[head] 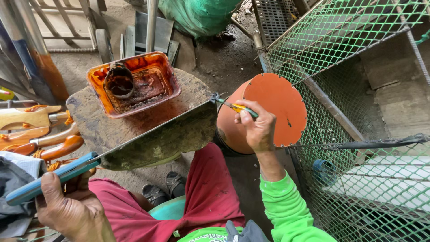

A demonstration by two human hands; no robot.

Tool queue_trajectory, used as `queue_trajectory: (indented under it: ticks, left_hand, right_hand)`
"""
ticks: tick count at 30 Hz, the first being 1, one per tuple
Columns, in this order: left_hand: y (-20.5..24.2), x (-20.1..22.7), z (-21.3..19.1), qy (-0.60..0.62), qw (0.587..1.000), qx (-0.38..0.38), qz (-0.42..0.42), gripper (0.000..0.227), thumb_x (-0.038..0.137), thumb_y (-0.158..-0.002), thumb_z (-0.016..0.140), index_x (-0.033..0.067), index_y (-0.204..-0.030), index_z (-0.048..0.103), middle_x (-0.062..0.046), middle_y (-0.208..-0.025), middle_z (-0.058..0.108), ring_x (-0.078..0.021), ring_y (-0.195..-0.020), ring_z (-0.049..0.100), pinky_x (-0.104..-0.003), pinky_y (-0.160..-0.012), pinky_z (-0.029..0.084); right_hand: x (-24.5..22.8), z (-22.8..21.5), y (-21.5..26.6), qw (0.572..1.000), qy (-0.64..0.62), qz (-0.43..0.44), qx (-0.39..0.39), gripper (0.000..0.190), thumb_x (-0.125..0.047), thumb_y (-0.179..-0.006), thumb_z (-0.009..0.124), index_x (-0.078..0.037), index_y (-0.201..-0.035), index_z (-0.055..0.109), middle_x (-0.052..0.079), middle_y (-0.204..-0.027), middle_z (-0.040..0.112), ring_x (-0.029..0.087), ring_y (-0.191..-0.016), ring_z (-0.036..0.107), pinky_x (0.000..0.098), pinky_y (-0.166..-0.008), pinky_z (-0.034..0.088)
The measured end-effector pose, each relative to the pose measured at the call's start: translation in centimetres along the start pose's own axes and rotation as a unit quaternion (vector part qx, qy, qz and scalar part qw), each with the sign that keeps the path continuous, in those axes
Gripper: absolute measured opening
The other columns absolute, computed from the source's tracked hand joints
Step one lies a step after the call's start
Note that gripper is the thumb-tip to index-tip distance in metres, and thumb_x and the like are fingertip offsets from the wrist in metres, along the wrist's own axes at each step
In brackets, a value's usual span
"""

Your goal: The person sits and applies a dark liquid from a container onto the blade of a machete using a small brush. They repeatedly dip the brush into the container and spread the liquid along the metal surface, then place the machete into a drying rack and repeat the process with another machete.

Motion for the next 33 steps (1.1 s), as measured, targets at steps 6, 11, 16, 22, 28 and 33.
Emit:
queue_trajectory:
  ticks: [6, 11, 16, 22, 28, 33]
  left_hand:
    - [0.3, 0.5, 0.2, -0.026, 0.999, 0.019, 0.005, 0.04, 0.013, -0.11, 0.071, -0.0113, -0.138, 0.056, -0.021, -0.121, 0.069, -0.0318, -0.094, 0.074, -0.045, -0.084, 0.069]
    - [0.2, -0.1, -0.3, -0.019, 1.0, 0.018, -0.005, 0.038, 0.013, -0.113, 0.07, -0.0121, -0.139, 0.055, -0.023, -0.121, 0.069, -0.0313, -0.091, 0.073, -0.044, -0.083, 0.068]
    - [0.1, -0.1, -0.3, -0.015, 1.0, 0.003, 0.003, 0.039, 0.009, -0.111, 0.066, -0.0125, -0.142, 0.054, -0.022, -0.118, 0.068, -0.0314, -0.092, 0.073, -0.046, -0.085, 0.068]
    - [0.0, -0.3, -0.5, -0.011, 1.0, -0.001, -0.006, 0.041, 0.009, -0.109, 0.067, -0.0118, -0.143, 0.055, -0.022, -0.117, 0.068, -0.0318, -0.094, 0.074, -0.048, -0.088, 0.069]
    - [-1.0, -1.4, -1.5, 0.017, 1.0, 0.008, -0.014, 0.035, 0.009, -0.109, 0.072, -0.0066, -0.137, 0.058, -0.019, -0.116, 0.07, -0.0323, -0.094, 0.074, -0.049, -0.086, 0.069]
    - [-1.1, -1.9, -2.4, 0.024, 0.998, 0.049, -0.012, 0.029, 0.009, -0.105, 0.076, -0.0011, -0.128, 0.061, -0.012, -0.105, 0.07, -0.0258, -0.084, 0.072, -0.04, -0.076, 0.067]
  right_hand:
    - [-0.3, -0.3, -0.3, 0.999, 0.0, 0.026, 0.038, 0.022, -0.003, -0.102, 0.056, 0.005, -0.118, 0.069, 0.007, -0.085, 0.072, 0.008, -0.074, 0.068, 0.0242, -0.068, 0.057]
    - [-1.1, -0.2, 0.1, 0.999, 0.045, -0.011, 0.008, 0.02, -0.003, -0.102, 0.058, 0.004, -0.117, 0.07, 0.007, -0.085, 0.073, 0.009, -0.075, 0.07, 0.0254, -0.071, 0.06]
    - [-1.5, -0.6, -0.9, 0.997, 0.056, -0.003, 0.044, 0.023, -0.004, -0.102, 0.055, 0.003, -0.118, 0.07, 0.006, -0.083, 0.073, 0.009, -0.074, 0.07, 0.0253, -0.071, 0.059]
    - [-1.9, -0.3, -0.1, 0.997, 0.056, 0.015, 0.047, 0.022, -0.003, -0.101, 0.057, 0.003, -0.117, 0.07, 0.006, -0.081, 0.072, 0.009, -0.071, 0.068, 0.025, -0.065, 0.055]
    - [-3.8, 1.2, 0.2, 0.992, 0.117, -0.053, 0.005, 0.021, 0.0, -0.1, 0.058, 0.003, -0.118, 0.069, 0.007, -0.083, 0.071, 0.011, -0.074, 0.069, 0.0263, -0.071, 0.057]
    - [-5.4, 5.2, 1.6, 0.991, 0.106, -0.062, -0.055, 0.021, -0.002, -0.099, 0.061, 0.002, -0.118, 0.07, 0.007, -0.082, 0.073, 0.011, -0.075, 0.07, 0.026, -0.071, 0.057]
Point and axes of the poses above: each hand's wrist, its own y-axis away from the middle knuckle, its own z-axis out of the palm, x = y × z, the point moved 6 cm from there along -y, towards the middle knuckle
